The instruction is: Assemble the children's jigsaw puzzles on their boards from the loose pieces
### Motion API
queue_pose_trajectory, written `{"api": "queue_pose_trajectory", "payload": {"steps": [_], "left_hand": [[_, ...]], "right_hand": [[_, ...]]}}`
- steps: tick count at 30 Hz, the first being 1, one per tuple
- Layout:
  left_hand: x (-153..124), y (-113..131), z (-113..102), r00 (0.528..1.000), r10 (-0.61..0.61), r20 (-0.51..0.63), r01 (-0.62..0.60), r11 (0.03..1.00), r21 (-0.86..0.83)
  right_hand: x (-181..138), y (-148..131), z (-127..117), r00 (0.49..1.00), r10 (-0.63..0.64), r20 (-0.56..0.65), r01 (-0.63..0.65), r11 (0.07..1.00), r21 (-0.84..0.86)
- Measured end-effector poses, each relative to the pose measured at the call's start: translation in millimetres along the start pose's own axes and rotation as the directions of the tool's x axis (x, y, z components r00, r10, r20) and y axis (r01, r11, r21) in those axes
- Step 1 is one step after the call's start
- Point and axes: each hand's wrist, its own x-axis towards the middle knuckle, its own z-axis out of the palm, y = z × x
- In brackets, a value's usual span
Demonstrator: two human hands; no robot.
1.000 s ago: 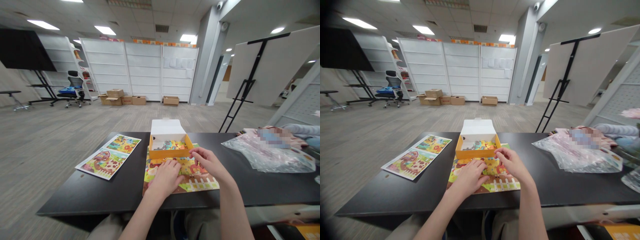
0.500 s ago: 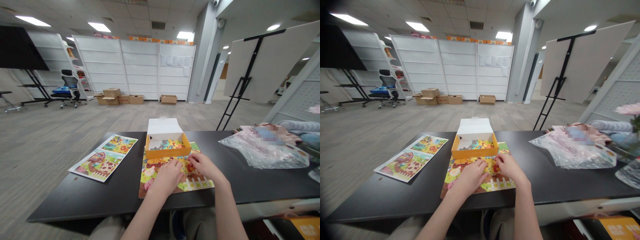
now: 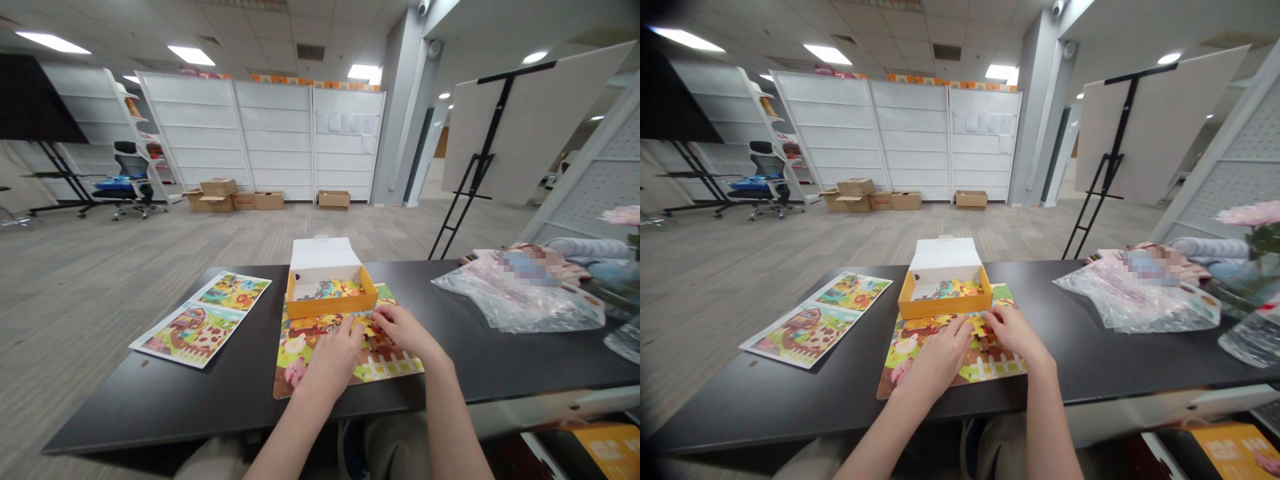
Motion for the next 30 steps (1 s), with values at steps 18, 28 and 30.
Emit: {"api": "queue_pose_trajectory", "payload": {"steps": [18, 28, 30], "left_hand": [[-4.4, -12.4, 4.5, 0.990, -0.041, -0.132, 0.008, 0.971, -0.240], [-4.5, -11.4, 8.1, 0.993, -0.073, -0.091, 0.060, 0.989, -0.135], [-4.2, -11.4, 10.0, 0.994, -0.061, -0.091, 0.050, 0.992, -0.115]], "right_hand": [[-14.1, -6.6, -9.1, 0.984, -0.133, 0.116, 0.064, 0.880, 0.470], [7.0, -36.5, 6.0, 0.930, 0.107, -0.352, 0.161, 0.741, 0.652], [12.3, -42.7, 13.0, 0.913, 0.140, -0.383, 0.179, 0.706, 0.685]]}}
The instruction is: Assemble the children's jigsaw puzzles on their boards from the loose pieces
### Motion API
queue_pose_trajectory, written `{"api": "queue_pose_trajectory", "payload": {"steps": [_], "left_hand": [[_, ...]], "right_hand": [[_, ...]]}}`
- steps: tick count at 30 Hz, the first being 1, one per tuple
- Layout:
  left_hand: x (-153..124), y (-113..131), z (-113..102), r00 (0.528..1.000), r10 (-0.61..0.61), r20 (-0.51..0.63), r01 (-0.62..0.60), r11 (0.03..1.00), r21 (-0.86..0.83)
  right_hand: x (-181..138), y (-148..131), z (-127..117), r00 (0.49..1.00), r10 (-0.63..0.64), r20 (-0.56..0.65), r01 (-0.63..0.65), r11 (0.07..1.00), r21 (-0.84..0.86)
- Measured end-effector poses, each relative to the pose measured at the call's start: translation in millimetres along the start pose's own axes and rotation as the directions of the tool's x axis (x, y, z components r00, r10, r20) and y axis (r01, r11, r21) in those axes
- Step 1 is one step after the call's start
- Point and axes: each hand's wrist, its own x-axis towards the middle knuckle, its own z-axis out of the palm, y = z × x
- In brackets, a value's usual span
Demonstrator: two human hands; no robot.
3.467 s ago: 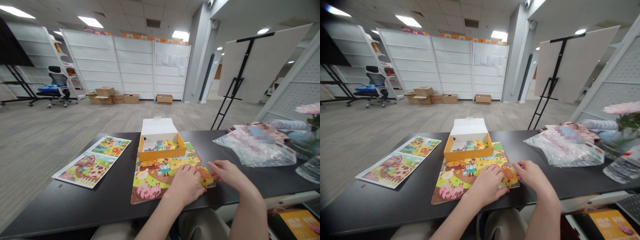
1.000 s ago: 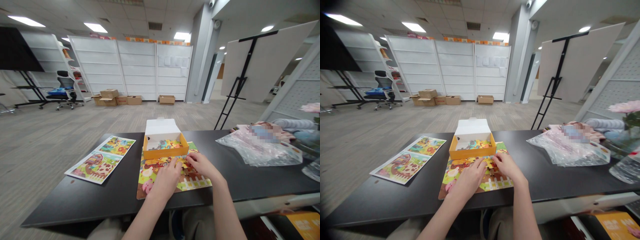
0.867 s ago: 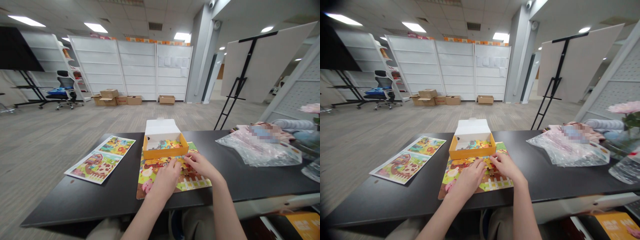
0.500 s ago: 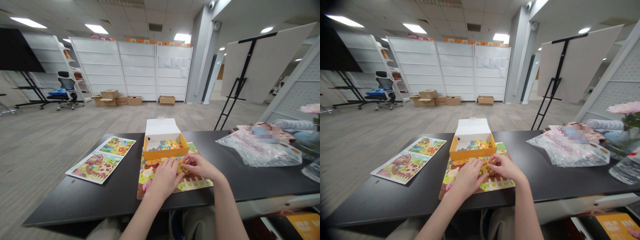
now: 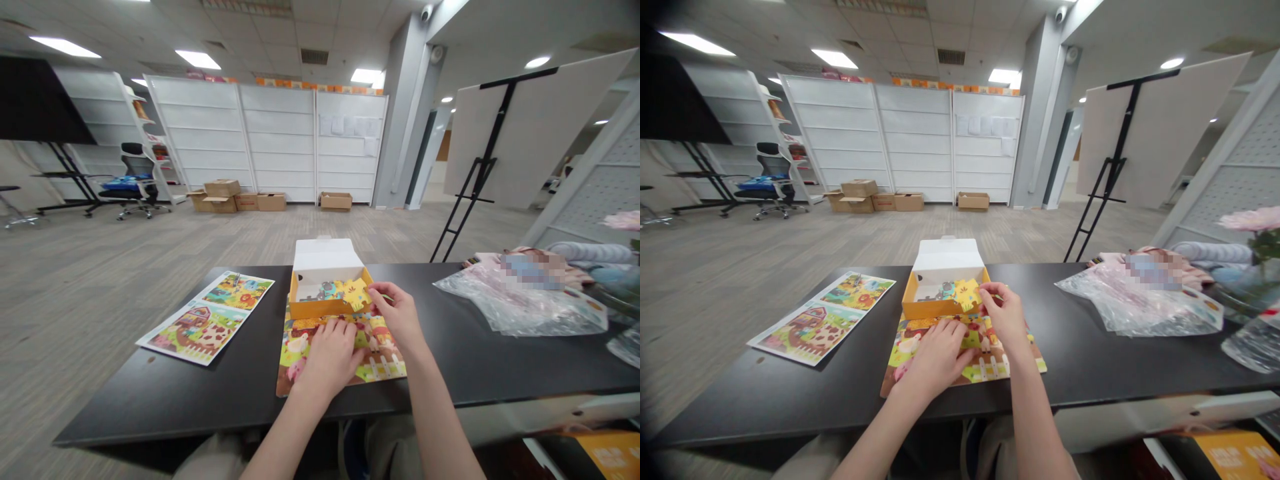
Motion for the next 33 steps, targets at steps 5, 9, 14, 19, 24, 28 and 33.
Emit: {"api": "queue_pose_trajectory", "payload": {"steps": [5, 9, 14, 19, 24, 28, 33], "left_hand": [[-1.4, 0.1, -2.5, 0.999, 0.031, 0.016, -0.031, 0.999, 0.009], [-2.0, 1.1, -6.0, 0.999, 0.028, 0.026, -0.028, 1.000, 0.003], [2.8, 6.5, -4.6, 0.998, 0.043, 0.043, -0.041, 0.998, -0.040], [16.2, 19.8, 3.2, 0.996, 0.066, 0.055, -0.061, 0.995, -0.079], [29.9, 34.6, 10.0, 0.997, 0.033, 0.074, -0.030, 0.999, -0.038], [33.1, 43.0, 12.2, 0.997, 0.001, 0.079, -0.003, 1.000, 0.024], [30.9, 47.0, 16.5, 0.999, 0.015, 0.041, -0.019, 0.995, 0.095]], "right_hand": [[0.5, 1.1, -0.2, 1.000, 0.022, -0.004, -0.022, 1.000, 0.010], [0.2, -0.6, -29.1, 0.999, 0.025, -0.045, -0.033, 0.983, -0.179], [-1.6, 6.5, -66.8, 0.998, 0.060, -0.005, -0.054, 0.853, -0.520], [-3.9, 17.9, -75.5, 0.987, 0.101, 0.126, 0.026, 0.672, -0.740], [-4.4, 17.8, -73.6, 0.987, 0.115, 0.111, 0.008, 0.658, -0.753], [-4.4, 18.0, -74.9, 0.987, 0.110, 0.117, 0.017, 0.650, -0.760], [-3.5, 19.1, -75.5, 0.985, 0.131, 0.110, -0.003, 0.657, -0.754]]}}
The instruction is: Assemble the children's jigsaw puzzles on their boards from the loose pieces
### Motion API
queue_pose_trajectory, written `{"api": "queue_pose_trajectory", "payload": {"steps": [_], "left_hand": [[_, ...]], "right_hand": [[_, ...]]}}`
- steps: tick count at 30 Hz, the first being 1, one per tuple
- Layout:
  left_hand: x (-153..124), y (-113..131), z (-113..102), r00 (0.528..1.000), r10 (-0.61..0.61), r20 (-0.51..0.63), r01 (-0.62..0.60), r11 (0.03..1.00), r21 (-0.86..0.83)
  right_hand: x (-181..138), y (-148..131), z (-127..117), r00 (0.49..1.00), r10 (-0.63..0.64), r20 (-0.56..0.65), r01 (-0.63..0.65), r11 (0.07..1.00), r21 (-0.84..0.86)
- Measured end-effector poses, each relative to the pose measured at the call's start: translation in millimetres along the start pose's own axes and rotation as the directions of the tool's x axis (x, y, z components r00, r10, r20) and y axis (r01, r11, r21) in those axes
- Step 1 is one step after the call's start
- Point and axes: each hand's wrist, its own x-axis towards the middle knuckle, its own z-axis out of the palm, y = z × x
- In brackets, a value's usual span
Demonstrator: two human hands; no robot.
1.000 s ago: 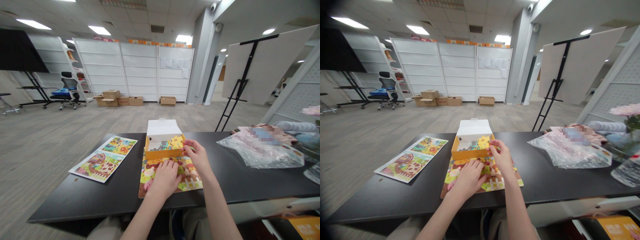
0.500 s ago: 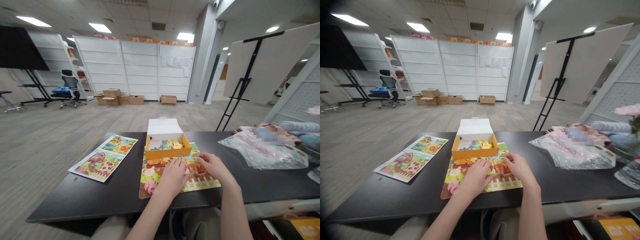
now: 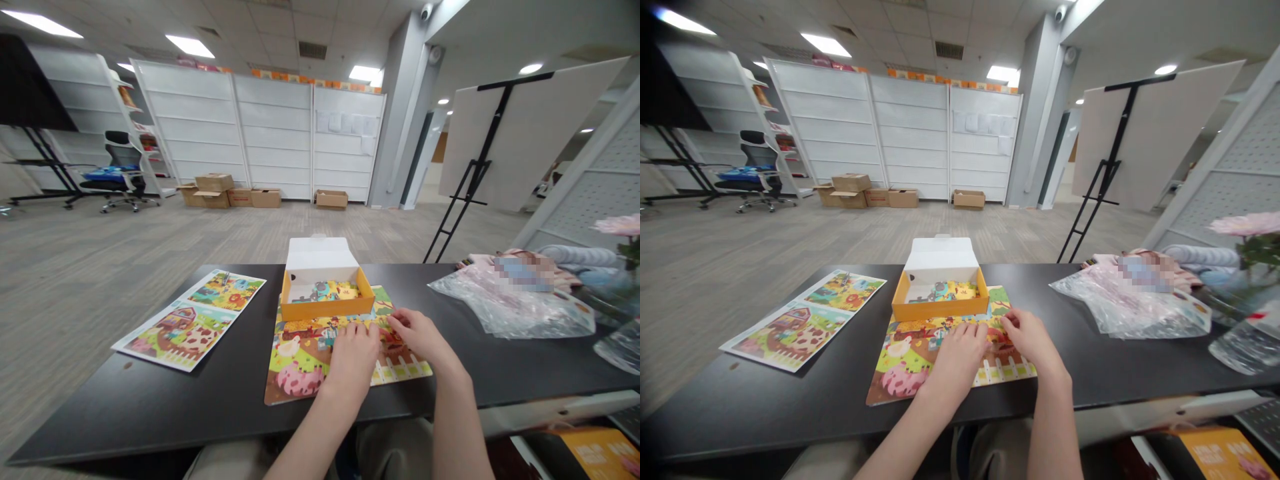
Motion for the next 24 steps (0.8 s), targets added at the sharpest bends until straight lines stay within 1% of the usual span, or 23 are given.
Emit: {"api": "queue_pose_trajectory", "payload": {"steps": [2, 4, 7, 10, 14, 16, 19, 23, 24], "left_hand": [[-0.4, -0.7, 0.8, 1.000, 0.005, -0.009, -0.005, 1.000, -0.004], [-0.4, -2.2, 1.5, 1.000, 0.002, -0.015, -0.003, 1.000, -0.013], [-1.1, -4.0, 2.1, 0.999, 0.007, -0.035, -0.009, 0.999, -0.034], [-4.0, -4.1, -1.1, 0.999, 0.007, -0.039, -0.010, 0.997, -0.078], [-11.8, -6.7, -13.8, 0.999, 0.016, -0.037, -0.022, 0.985, -0.174], [-16.8, -12.1, -21.2, 0.998, 0.020, -0.058, -0.032, 0.977, -0.210], [-25.2, -25.5, -29.9, 0.995, -0.009, -0.102, -0.016, 0.970, -0.242], [-36.5, -43.3, -33.8, 0.992, -0.076, -0.101, 0.052, 0.974, -0.219], [-38.7, -46.2, -33.6, 0.992, -0.080, -0.092, 0.060, 0.977, -0.202]], "right_hand": [[0.1, 0.5, 0.7, 1.000, 0.005, -0.012, -0.005, 1.000, 0.015], [-0.2, 1.4, 2.0, 0.999, 0.036, -0.002, -0.035, 0.998, 0.046], [-1.2, 1.6, 3.8, 0.995, 0.071, 0.075, -0.082, 0.985, 0.151], [-3.6, -2.4, 2.4, 0.991, 0.007, 0.134, -0.046, 0.956, 0.291], [-9.2, -12.5, -6.6, 0.979, -0.076, 0.188, -0.018, 0.891, 0.453], [-10.9, -17.4, -10.7, 0.980, -0.110, 0.168, 0.010, 0.863, 0.505], [-8.7, -25.5, -10.4, 0.989, -0.117, 0.089, 0.050, 0.838, 0.543], [0.3, -45.5, 3.8, 0.994, -0.072, -0.082, 0.107, 0.803, 0.586], [2.3, -51.8, 8.5, 0.992, -0.072, -0.102, 0.119, 0.798, 0.591]]}}
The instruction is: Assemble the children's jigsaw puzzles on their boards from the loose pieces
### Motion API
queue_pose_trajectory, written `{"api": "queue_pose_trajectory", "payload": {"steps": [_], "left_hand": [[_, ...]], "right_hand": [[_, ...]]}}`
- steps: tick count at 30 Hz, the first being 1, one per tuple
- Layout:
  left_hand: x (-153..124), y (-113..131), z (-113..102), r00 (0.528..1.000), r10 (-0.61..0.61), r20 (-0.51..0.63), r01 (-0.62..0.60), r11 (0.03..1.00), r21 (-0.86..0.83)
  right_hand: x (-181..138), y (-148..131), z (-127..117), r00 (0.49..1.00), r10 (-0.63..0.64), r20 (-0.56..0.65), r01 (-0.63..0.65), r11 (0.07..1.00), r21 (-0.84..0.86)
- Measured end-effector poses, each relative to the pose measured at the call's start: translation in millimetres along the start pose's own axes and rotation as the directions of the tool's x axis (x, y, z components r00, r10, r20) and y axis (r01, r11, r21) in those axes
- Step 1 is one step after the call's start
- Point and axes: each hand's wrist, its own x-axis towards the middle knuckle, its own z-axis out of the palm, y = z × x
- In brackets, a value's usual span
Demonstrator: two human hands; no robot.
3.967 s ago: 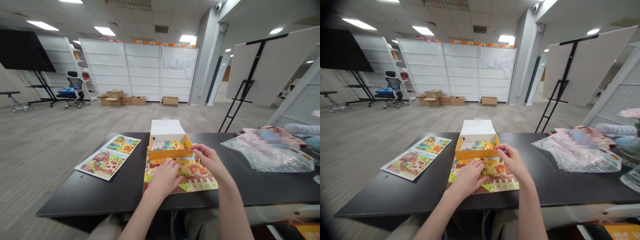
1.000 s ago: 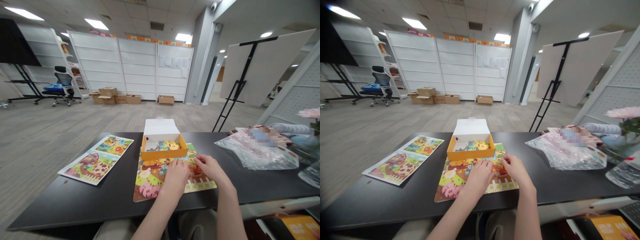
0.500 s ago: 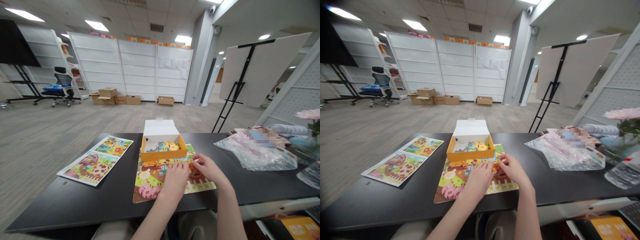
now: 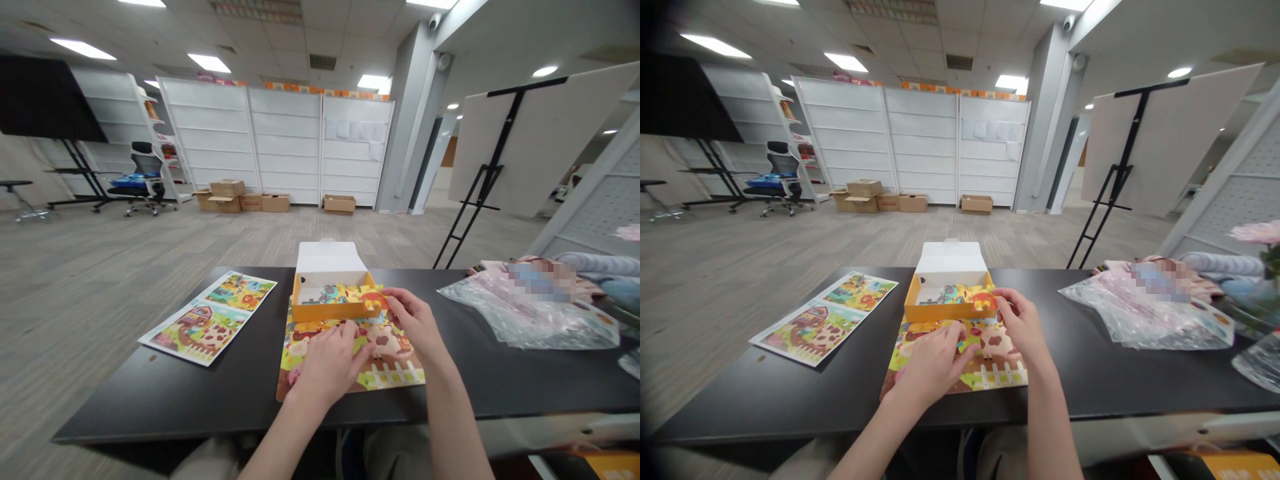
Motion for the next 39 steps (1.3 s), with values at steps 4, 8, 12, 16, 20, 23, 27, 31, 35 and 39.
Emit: {"api": "queue_pose_trajectory", "payload": {"steps": [4, 8, 12, 16, 20, 23, 27, 31, 35, 39], "left_hand": [[-4.3, -4.2, 0.8, 0.999, 0.015, 0.045, -0.017, 0.999, 0.049], [-2.7, 0.3, 2.1, 0.996, 0.062, 0.072, -0.067, 0.995, 0.071], [2.7, 8.5, 7.4, 0.988, 0.133, 0.080, -0.138, 0.989, 0.054], [11.7, 20.6, 22.2, 0.978, 0.198, 0.072, -0.199, 0.980, 0.000], [21.8, 37.1, 41.0, 0.969, 0.237, 0.065, -0.236, 0.971, -0.025], [26.2, 46.9, 51.5, 0.972, 0.230, 0.034, -0.230, 0.973, -0.022], [25.3, 50.1, 57.9, 0.965, 0.262, 0.026, -0.262, 0.965, 0.008], [22.5, 48.2, 58.9, 0.960, 0.280, 0.028, -0.280, 0.960, 0.017], [23.1, 48.3, 58.7, 0.957, 0.286, 0.044, -0.287, 0.958, 0.027], [23.4, 48.6, 59.0, 0.958, 0.284, 0.040, -0.286, 0.958, 0.026]], "right_hand": [[1.9, -5.1, 20.1, 0.996, 0.037, 0.085, -0.031, 0.997, -0.072], [-1.4, 3.3, 0.1, 0.999, 0.049, 0.015, -0.045, 0.979, -0.200], [-3.2, 23.3, -45.9, 0.981, -0.012, -0.194, -0.084, 0.875, -0.477], [-5.1, 42.9, -72.7, 0.978, 0.100, -0.185, -0.199, 0.719, -0.666], [-6.0, 50.2, -72.5, 0.976, 0.189, -0.112, -0.214, 0.696, -0.686], [-6.3, 48.9, -68.8, 0.968, 0.219, -0.119, -0.240, 0.687, -0.686], [-7.9, 46.7, -68.0, 0.967, 0.218, -0.135, -0.251, 0.697, -0.672], [-8.5, 45.1, -67.1, 0.978, 0.141, -0.152, -0.207, 0.707, -0.676], [-6.5, 42.7, -61.1, 0.982, 0.093, -0.167, -0.178, 0.759, -0.626], [-6.2, 45.9, -57.8, 0.993, 0.098, -0.072, -0.121, 0.826, -0.550]]}}
